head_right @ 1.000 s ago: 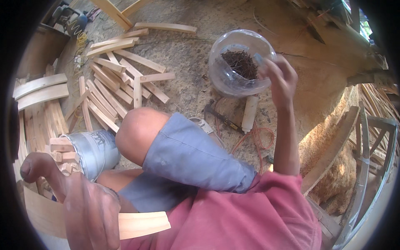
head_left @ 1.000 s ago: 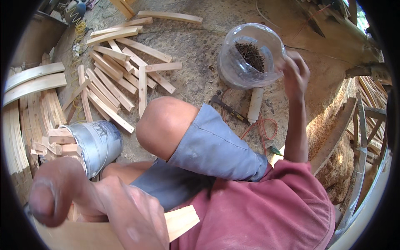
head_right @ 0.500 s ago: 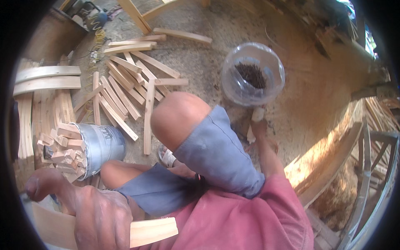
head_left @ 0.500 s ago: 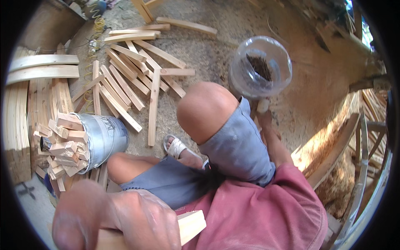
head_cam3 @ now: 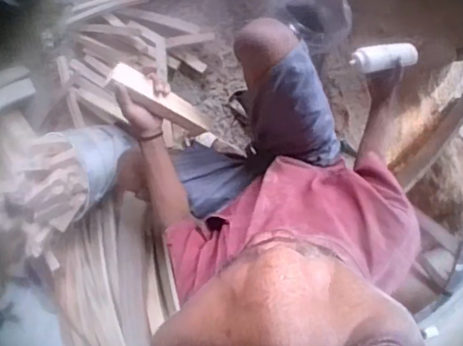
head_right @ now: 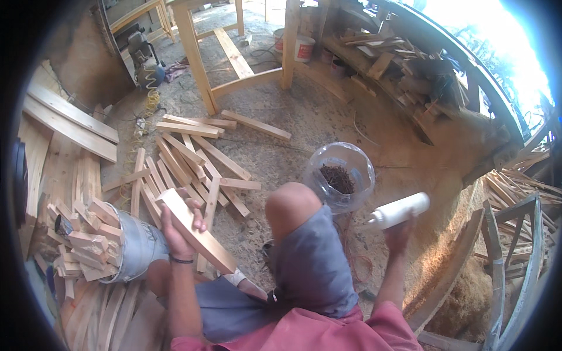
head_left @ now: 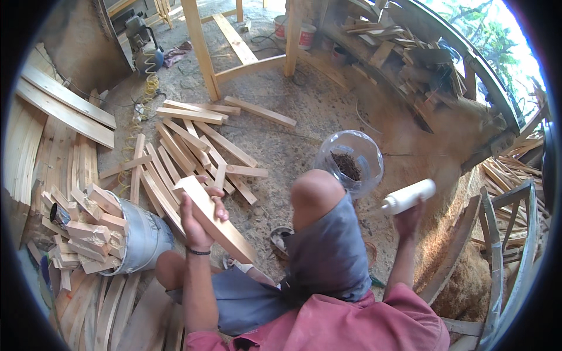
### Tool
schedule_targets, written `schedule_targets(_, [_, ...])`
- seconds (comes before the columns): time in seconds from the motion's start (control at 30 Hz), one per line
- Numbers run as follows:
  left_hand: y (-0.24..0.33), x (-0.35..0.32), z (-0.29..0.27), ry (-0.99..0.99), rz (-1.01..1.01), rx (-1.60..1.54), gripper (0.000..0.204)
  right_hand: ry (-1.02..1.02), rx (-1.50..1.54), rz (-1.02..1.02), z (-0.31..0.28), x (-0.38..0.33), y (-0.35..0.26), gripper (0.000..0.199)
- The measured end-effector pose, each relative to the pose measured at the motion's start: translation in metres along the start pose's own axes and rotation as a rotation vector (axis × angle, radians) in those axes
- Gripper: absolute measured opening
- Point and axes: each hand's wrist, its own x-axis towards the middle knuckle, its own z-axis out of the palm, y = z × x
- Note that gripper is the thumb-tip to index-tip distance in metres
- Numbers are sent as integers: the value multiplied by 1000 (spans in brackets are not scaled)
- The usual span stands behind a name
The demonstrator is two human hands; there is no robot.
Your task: The person applies glue from a bottle onto small wooden blocks, positions them onto longer wood strips, and hammers nails into the joints to secure the assembly.
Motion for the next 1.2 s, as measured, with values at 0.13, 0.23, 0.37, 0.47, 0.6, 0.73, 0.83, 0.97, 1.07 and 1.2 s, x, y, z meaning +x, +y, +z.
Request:
schedule_targets(0.13, [-7,-2,14,-72,5,57,65,-286,196,-141,120,9,-32,57])
schedule_targets(0.23, [-8,-6,17,-153,-3,124,63,-351,193,2,183,36,-39,59])
schedule_targets(0.37, [-13,-11,21,-129,-22,204,58,-548,172,-160,275,36,-41,66])
schedule_targets(0.47, [-26,-8,24,-178,-7,255,50,-630,-166,-351,331,41,-26,68])
schedule_targets(0.6, [-39,-8,35,-191,-20,341,45,-781,3,-42,367,45,0,59])
schedule_targets(0.73, [-47,-5,45,-138,-84,333,39,-579,-179,290,353,64,66,55])
schedule_targets(0.83, [-54,0,55,-91,-110,343,35,-543,-22,477,306,79,109,56])
schedule_targets(0.97, [-59,1,53,-56,-151,325,33,-495,-221,361,317,57,107,60])
schedule_targets(1.07, [-61,4,52,-54,-181,335,35,-604,210,480,324,54,89,69])
schedule_targets(1.2, [-69,10,49,-64,-232,342,37,-674,179,470,322,28,95,73])
